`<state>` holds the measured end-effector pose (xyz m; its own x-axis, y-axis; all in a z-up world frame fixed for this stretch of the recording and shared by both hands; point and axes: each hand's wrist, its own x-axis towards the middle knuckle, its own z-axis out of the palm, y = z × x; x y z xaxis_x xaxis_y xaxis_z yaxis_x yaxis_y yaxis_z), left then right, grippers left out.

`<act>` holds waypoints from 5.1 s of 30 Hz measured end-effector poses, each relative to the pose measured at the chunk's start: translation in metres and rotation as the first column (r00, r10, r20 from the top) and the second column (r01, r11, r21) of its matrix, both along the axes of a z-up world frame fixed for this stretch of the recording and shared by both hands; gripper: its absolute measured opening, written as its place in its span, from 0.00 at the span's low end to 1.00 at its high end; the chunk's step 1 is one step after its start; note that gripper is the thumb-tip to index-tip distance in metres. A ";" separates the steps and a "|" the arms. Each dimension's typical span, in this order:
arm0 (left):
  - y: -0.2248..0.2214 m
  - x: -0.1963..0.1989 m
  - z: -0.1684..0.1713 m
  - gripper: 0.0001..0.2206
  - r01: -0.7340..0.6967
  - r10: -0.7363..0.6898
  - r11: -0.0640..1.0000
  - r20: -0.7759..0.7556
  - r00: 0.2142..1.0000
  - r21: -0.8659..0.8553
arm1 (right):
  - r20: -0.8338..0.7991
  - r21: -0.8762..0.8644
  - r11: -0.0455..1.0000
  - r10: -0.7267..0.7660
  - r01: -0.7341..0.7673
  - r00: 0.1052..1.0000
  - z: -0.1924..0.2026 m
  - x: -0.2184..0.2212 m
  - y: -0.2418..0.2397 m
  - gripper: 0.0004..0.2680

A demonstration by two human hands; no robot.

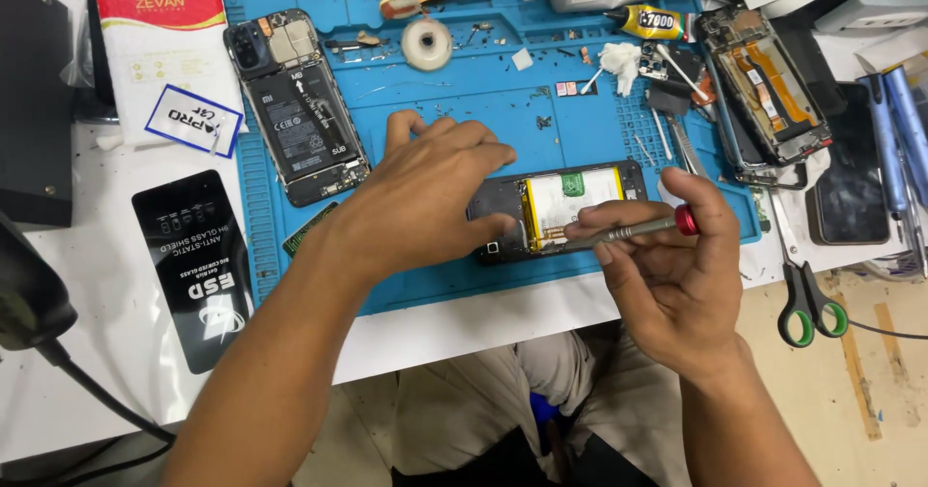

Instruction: Repairing a mobile phone by installing a battery and fastening internal components with a screwdriver

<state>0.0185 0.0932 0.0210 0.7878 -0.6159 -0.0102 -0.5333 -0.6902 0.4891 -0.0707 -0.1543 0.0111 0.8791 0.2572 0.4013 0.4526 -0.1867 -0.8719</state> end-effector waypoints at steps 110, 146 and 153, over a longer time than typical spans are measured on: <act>-0.028 -0.026 -0.004 0.08 0.170 -0.156 0.785 0.076 0.985 -0.595 | -0.076 0.320 0.854 -0.410 0.411 0.909 0.000 -0.006 0.018 0.22; -0.015 -0.010 -0.023 0.13 0.063 0.013 0.904 0.177 0.984 -0.422 | 0.103 0.148 0.948 -0.297 0.281 0.949 -0.002 0.001 0.024 0.20; -0.011 -0.005 -0.039 0.11 -0.081 0.191 0.942 0.321 0.928 -0.325 | 0.224 -0.020 0.982 -0.176 0.185 0.958 -0.012 0.017 0.027 0.19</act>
<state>0.0139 0.0823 -0.0176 0.7846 -0.4324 0.4443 -0.6168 -0.6172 0.4884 -0.0534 -0.1276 -0.0009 0.8033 0.1224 0.5829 0.5883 -0.3163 -0.7442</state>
